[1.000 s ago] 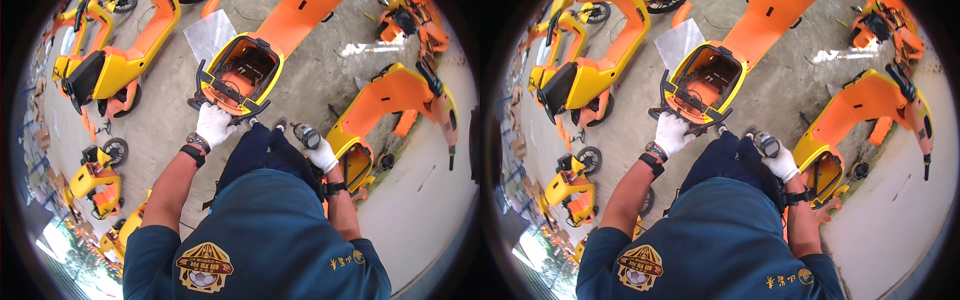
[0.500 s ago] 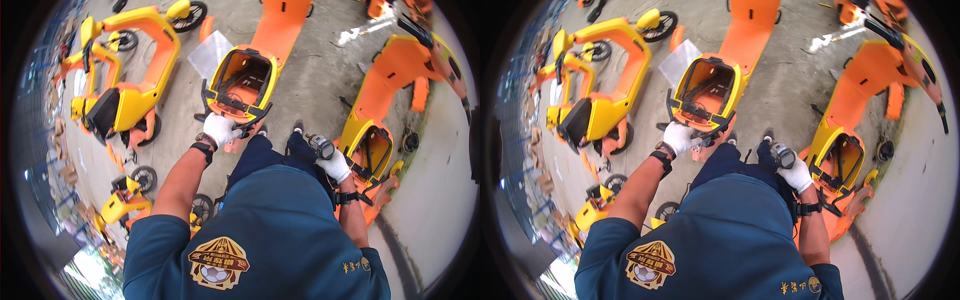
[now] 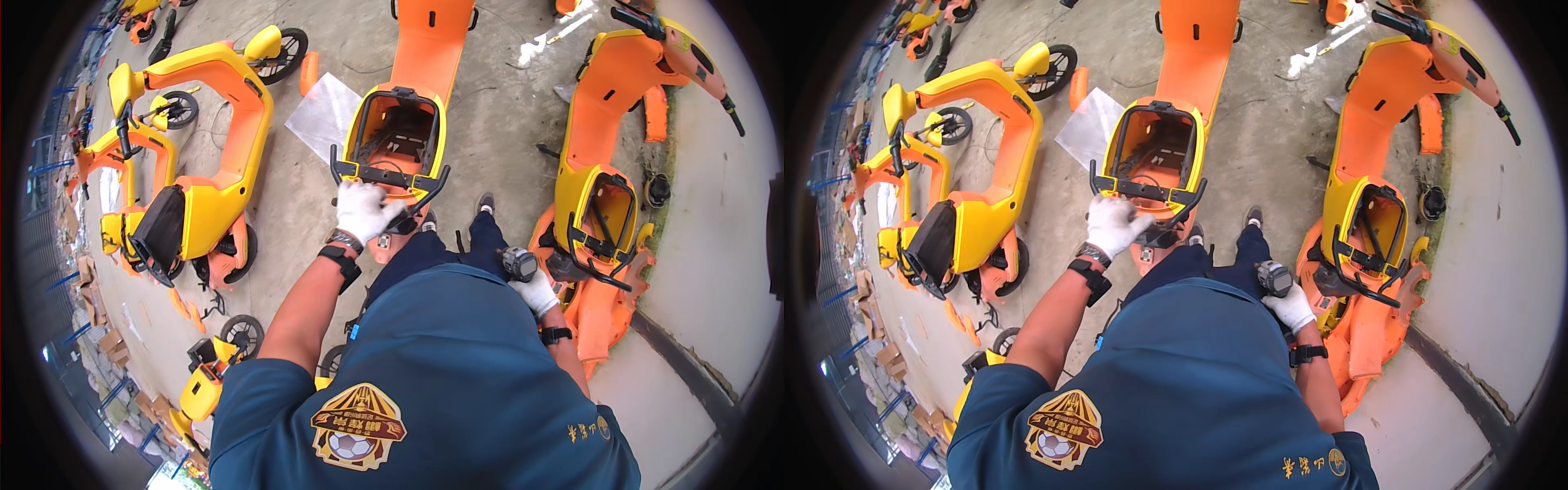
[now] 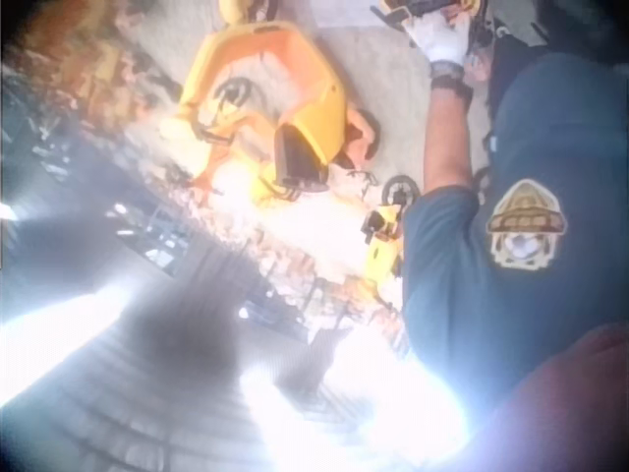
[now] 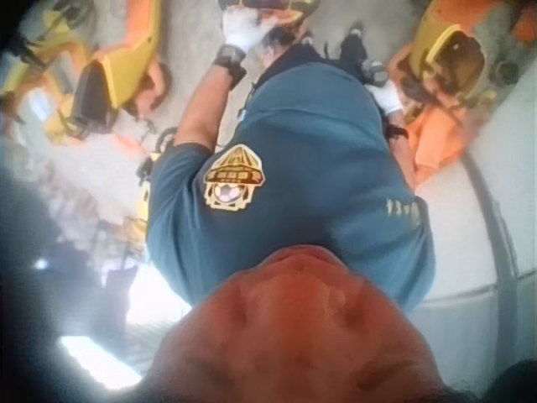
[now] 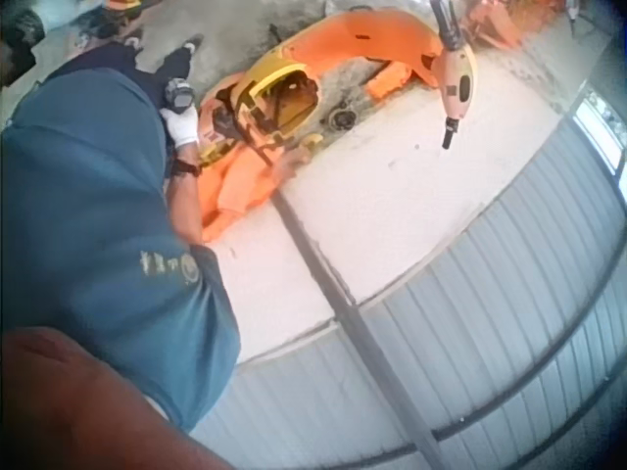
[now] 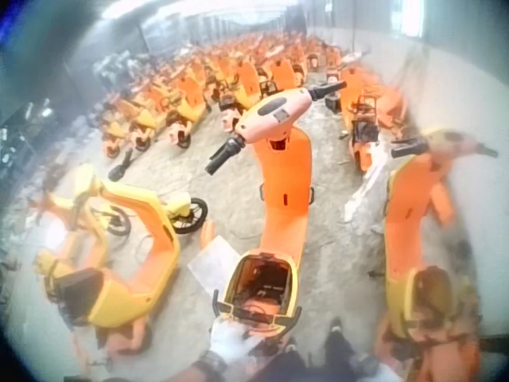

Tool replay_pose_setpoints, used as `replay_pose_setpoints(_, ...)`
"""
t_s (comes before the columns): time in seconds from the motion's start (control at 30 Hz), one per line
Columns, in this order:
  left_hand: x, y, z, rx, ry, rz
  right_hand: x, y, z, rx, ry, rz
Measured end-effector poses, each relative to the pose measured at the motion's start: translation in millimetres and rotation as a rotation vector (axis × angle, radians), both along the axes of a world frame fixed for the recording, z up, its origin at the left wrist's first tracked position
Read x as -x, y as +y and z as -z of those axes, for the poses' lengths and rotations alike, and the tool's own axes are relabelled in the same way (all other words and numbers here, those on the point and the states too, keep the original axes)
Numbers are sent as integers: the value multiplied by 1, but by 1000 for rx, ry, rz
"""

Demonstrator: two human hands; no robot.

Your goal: The person removes the seat bucket of an electric scooter using a power drill and a hammer, and then moves to a second scooter to begin removing its seat bucket.

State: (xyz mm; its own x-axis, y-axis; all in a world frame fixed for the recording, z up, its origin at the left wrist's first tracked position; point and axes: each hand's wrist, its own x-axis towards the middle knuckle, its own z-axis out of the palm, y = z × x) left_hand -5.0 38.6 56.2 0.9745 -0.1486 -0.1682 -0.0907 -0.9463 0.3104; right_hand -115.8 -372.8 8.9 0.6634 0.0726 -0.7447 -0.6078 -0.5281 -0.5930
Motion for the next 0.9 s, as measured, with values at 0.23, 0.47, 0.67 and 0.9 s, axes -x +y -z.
replay_pose_setpoints(0.23,26,53,57,206,-49,-702,-30,16,-12,-7,-1,2)
replay_pose_setpoints(0.47,8,17,24,-53,-4,-340,-90,48,-11,14,-118,-190)
replay_pose_setpoints(0.67,6,21,27,-51,-47,-262,-148,120,4,-197,-43,-305)
replay_pose_setpoints(0.9,11,24,30,-34,-71,-262,-145,167,44,-379,9,-117)
